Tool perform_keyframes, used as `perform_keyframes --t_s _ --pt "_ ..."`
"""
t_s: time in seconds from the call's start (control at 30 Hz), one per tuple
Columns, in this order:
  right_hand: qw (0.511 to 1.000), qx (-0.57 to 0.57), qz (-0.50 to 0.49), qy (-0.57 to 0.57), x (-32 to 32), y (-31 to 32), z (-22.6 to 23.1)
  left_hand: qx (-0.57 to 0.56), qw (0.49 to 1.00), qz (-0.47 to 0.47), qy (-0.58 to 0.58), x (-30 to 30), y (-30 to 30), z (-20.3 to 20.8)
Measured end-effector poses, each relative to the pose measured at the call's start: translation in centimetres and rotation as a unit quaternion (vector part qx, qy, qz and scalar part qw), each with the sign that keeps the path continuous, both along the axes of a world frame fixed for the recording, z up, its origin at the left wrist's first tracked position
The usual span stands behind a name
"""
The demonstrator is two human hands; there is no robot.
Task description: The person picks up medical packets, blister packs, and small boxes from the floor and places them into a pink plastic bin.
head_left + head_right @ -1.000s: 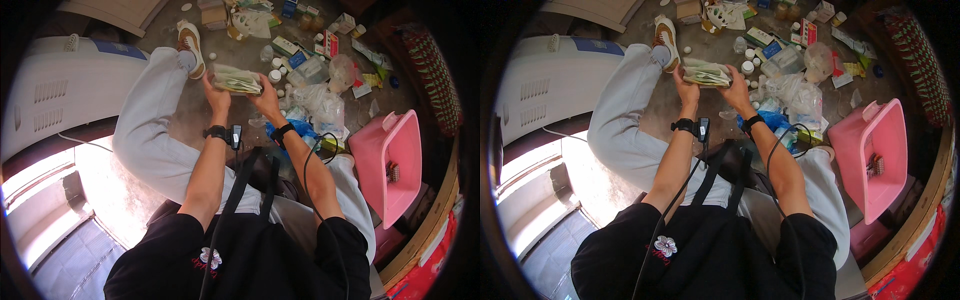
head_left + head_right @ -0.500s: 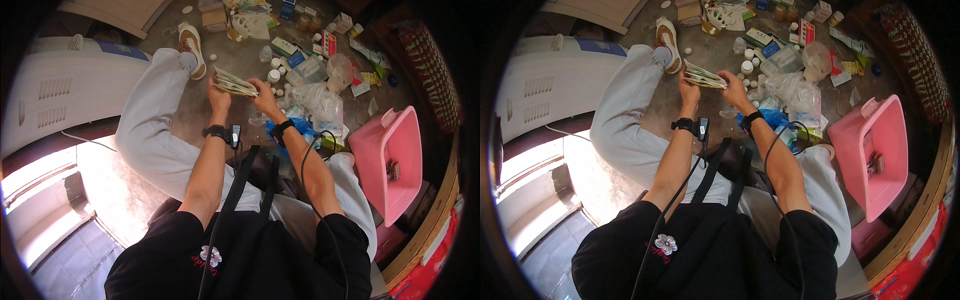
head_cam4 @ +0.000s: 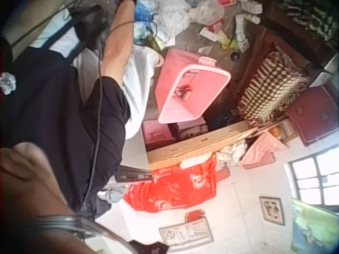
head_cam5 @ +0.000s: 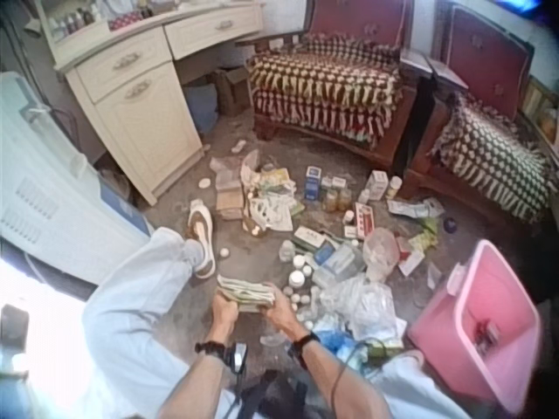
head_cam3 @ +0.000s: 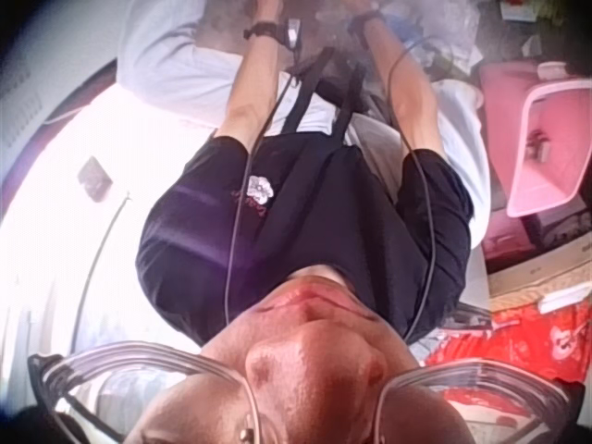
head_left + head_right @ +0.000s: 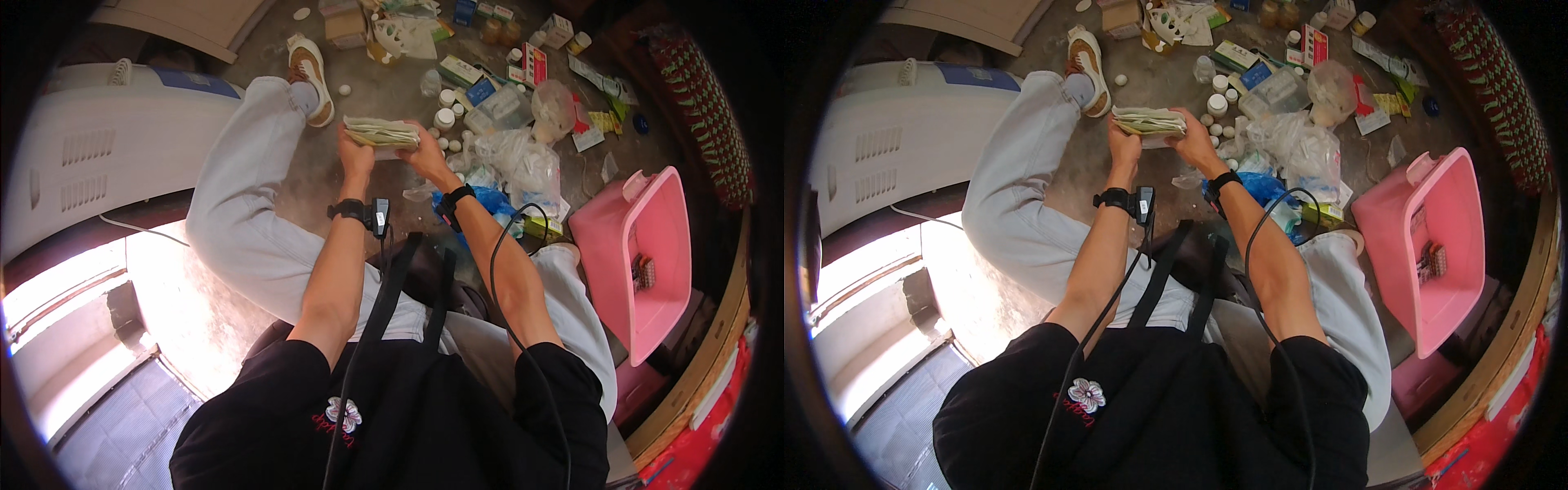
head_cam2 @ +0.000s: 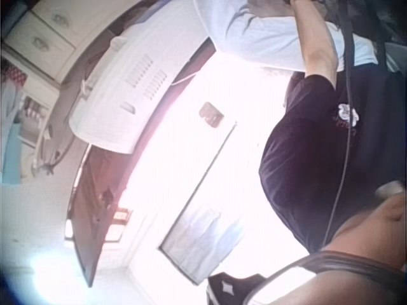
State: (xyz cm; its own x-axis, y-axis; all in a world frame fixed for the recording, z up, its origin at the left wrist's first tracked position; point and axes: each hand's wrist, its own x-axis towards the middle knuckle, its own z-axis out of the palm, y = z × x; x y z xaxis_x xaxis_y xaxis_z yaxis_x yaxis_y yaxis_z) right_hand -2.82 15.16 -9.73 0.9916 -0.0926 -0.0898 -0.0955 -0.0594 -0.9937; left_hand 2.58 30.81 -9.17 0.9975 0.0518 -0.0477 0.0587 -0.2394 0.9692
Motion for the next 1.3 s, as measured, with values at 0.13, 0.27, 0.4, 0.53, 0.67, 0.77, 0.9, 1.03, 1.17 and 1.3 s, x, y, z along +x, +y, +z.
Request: perform_keyframes --t_s 0.13,0.27,0.4,0.53,0.67,0.77,0.9,1.03,1.17,1.3 --pt "0.999 0.010 0.023 -0.023 0.9 -1.0 0.1 -0.038 0.999 -0.015 -0.008 0.7 -0.4 1.5" --pt "0.997 0.064 0.039 -0.009 2.0 -2.7 3.1 -0.085 0.995 -0.044 -0.007 1.2 -0.5 5.1" --pt "0.991 0.122 0.024 0.044 2.3 -4.3 8.2 -0.123 0.991 -0.038 0.025 1.3 -0.5 8.8" --pt "0.985 0.162 0.017 0.059 2.0 -5.8 8.1 -0.086 0.993 -0.076 0.029 1.1 -1.5 10.6" --pt "0.975 0.213 0.024 0.063 1.4 -5.6 7.5 -0.073 0.994 -0.061 -0.053 1.6 -1.6 9.1" --pt "0.965 0.249 0.017 0.085 0.5 -5.8 7.6 -0.165 0.985 0.012 0.045 1.8 -1.1 8.8" --pt "0.968 0.233 0.038 0.084 0.4 -5.9 7.6 -0.162 0.984 -0.005 0.078 2.1 -0.1 8.0" --pt "0.981 0.171 0.046 0.085 0.6 -5.6 7.4 -0.118 0.989 -0.031 0.083 2.2 0.5 7.9" --pt "0.980 0.185 0.009 0.077 0.8 -5.3 7.9 -0.191 0.978 0.035 0.072 2.0 -1.2 8.7" --pt "0.989 0.142 0.025 0.009 1.4 -5.9 7.0 -0.283 0.936 -0.091 0.189 2.0 -0.9 7.5"
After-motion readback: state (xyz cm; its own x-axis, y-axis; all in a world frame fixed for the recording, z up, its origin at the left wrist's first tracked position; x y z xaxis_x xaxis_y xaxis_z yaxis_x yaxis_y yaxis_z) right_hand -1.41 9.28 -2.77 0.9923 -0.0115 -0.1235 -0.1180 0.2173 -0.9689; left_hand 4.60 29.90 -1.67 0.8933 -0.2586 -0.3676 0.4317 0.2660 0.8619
